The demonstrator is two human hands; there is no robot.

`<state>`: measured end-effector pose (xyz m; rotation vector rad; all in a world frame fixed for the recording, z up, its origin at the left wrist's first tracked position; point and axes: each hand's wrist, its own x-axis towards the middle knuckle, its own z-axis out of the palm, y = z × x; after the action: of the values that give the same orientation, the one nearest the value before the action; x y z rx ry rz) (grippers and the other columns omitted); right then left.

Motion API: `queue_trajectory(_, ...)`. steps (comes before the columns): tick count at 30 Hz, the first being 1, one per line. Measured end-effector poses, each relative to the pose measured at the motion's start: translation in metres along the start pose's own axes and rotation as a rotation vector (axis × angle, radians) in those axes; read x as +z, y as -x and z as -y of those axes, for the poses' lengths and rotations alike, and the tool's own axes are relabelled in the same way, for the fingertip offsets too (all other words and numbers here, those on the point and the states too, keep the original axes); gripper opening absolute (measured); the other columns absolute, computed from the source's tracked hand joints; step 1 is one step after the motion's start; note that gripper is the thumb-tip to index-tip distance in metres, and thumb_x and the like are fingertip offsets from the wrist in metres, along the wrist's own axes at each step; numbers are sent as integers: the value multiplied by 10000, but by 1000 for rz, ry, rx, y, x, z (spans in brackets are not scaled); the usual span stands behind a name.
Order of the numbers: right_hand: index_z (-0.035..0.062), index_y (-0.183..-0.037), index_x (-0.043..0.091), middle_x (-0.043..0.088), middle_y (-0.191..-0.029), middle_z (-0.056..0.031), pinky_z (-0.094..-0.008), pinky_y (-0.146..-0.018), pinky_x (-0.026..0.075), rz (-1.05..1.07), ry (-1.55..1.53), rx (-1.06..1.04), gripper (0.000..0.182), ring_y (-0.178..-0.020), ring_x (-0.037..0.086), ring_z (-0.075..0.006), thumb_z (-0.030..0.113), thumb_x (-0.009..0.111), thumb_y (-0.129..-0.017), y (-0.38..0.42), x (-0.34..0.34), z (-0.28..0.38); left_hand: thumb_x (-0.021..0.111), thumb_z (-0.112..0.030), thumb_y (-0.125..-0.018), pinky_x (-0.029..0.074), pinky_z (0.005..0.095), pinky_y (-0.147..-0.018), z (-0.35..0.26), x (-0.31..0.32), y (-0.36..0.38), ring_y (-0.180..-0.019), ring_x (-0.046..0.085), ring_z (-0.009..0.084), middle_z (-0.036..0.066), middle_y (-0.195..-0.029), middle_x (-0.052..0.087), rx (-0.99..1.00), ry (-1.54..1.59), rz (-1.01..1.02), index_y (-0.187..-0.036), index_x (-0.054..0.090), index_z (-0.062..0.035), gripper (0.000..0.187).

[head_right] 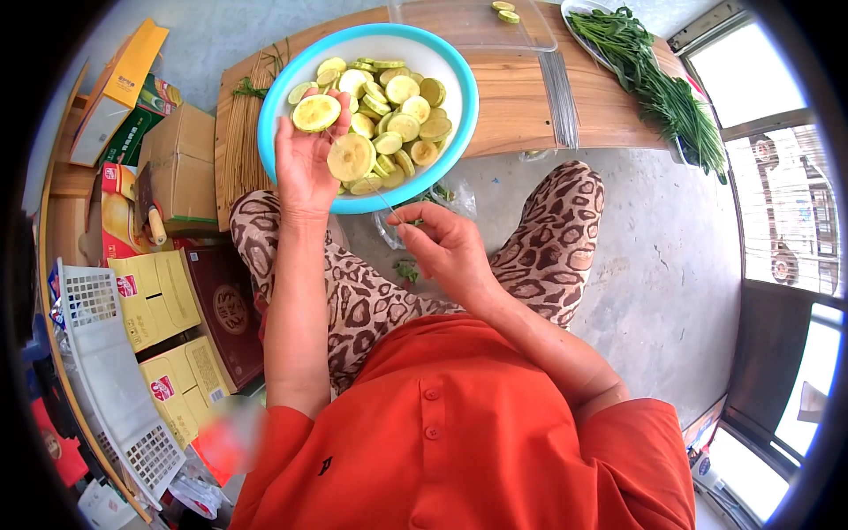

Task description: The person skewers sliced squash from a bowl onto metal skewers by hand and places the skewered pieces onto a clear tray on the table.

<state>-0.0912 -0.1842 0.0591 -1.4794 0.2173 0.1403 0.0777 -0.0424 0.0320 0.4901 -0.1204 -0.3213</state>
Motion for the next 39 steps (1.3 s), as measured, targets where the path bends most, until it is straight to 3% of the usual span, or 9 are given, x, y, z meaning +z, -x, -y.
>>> queue_trajectory(6,31,-1044,621,485,-613,56,-184,-446,323,28,-31,-2,158,-490,395,-16,88,530,-929,-1,3,-4,400,-391,-977,460,389,-973,3,-9,1,-1146,527,312,186,-1179,556,-38,99,-57,-1230,512,-9,472)
queue_trajectory(22,33,-1052,610,512,-662,51,-180,-452,341,45,-78,36,168,-501,415,-15,123,520,-942,-6,9,-5,404,-344,-977,438,403,-1003,4,-4,0,-1099,542,306,198,-1174,548,-60,174,-70,-1217,484,48,467)
queue_trajectory(24,47,-1060,612,459,-563,67,-175,-441,305,4,-38,37,175,-462,371,-7,141,508,-956,-7,10,-5,407,-342,-976,434,406,-1006,4,-3,0,-1099,542,310,198,-1177,546,-64,177,-63,-1216,485,47,464)
queue_trajectory(39,36,-1052,615,437,-554,68,-181,-428,281,-9,-139,8,175,-447,344,-13,140,511,-956,-15,17,-8,398,-354,-969,432,427,-990,10,-3,1,-1061,541,275,161,-1136,545,-72,213,-57,-1212,485,6,443)
